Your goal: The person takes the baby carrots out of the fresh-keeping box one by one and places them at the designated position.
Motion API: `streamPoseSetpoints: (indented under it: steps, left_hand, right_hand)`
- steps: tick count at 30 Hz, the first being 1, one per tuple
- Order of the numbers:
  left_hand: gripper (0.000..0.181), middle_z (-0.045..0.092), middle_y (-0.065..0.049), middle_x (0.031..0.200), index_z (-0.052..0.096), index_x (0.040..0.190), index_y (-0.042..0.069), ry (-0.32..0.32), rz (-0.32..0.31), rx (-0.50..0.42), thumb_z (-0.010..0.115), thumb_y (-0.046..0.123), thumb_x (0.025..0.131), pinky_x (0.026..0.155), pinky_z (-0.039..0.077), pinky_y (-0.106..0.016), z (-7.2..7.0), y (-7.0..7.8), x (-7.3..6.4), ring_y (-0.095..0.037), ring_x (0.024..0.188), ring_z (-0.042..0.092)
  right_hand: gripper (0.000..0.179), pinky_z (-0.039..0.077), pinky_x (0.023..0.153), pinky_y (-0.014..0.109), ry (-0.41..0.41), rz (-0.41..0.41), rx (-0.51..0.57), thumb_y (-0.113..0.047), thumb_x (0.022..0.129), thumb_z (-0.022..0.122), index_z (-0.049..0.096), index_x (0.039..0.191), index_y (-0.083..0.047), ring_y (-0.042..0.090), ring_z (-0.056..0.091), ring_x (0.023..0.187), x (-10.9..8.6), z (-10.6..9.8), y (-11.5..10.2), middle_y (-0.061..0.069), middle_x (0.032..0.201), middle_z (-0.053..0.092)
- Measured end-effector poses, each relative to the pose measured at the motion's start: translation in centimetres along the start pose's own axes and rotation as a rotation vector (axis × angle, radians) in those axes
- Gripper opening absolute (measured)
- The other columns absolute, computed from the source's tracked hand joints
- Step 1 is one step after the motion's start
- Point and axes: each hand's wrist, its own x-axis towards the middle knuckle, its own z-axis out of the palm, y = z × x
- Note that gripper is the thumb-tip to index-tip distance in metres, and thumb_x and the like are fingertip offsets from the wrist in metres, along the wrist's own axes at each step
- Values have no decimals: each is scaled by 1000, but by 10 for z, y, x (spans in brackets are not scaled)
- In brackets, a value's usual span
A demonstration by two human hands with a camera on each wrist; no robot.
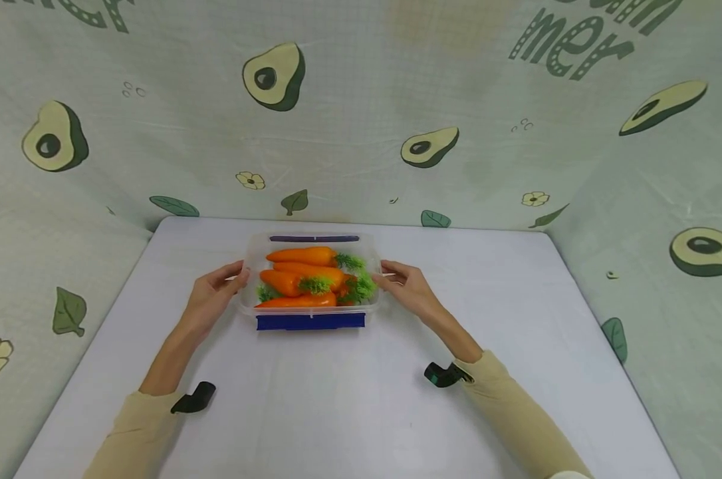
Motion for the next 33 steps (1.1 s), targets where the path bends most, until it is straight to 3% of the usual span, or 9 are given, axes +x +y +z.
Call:
streamPoseSetpoints:
  steps: [10, 22, 33]
  left_hand:
    - [68, 54, -22, 145, 44, 154, 0, -31, 12, -14, 60, 42, 104, 90, 46, -6, 10, 3, -7, -19, 113, 61]
    - [65, 57, -21, 144, 45, 154, 1, -55, 4, -33, 62, 40, 104, 91, 45, -5, 20, 6, -20, -11, 110, 62]
    - [65, 56, -18, 146, 46, 155, 6, -41, -16, 5, 61, 43, 104, 90, 46, -6, 23, 7, -25, -20, 115, 61]
  right_hand:
    - [63, 55, 97, 40, 27, 17, -11, -32, 101, 68, 48, 151, 1, 28, 67, 112, -18, -8, 4, 20, 138, 61]
    - [64, 54, 98, 39, 37, 50, -1, -30, 100, 70, 48, 151, 1, 29, 66, 116, -39, -12, 7, 20, 140, 60]
    - [64, 54, 101, 45, 5, 40, -58, -31, 100, 69, 47, 151, 1, 32, 62, 121, -45, -18, 6, 21, 144, 56]
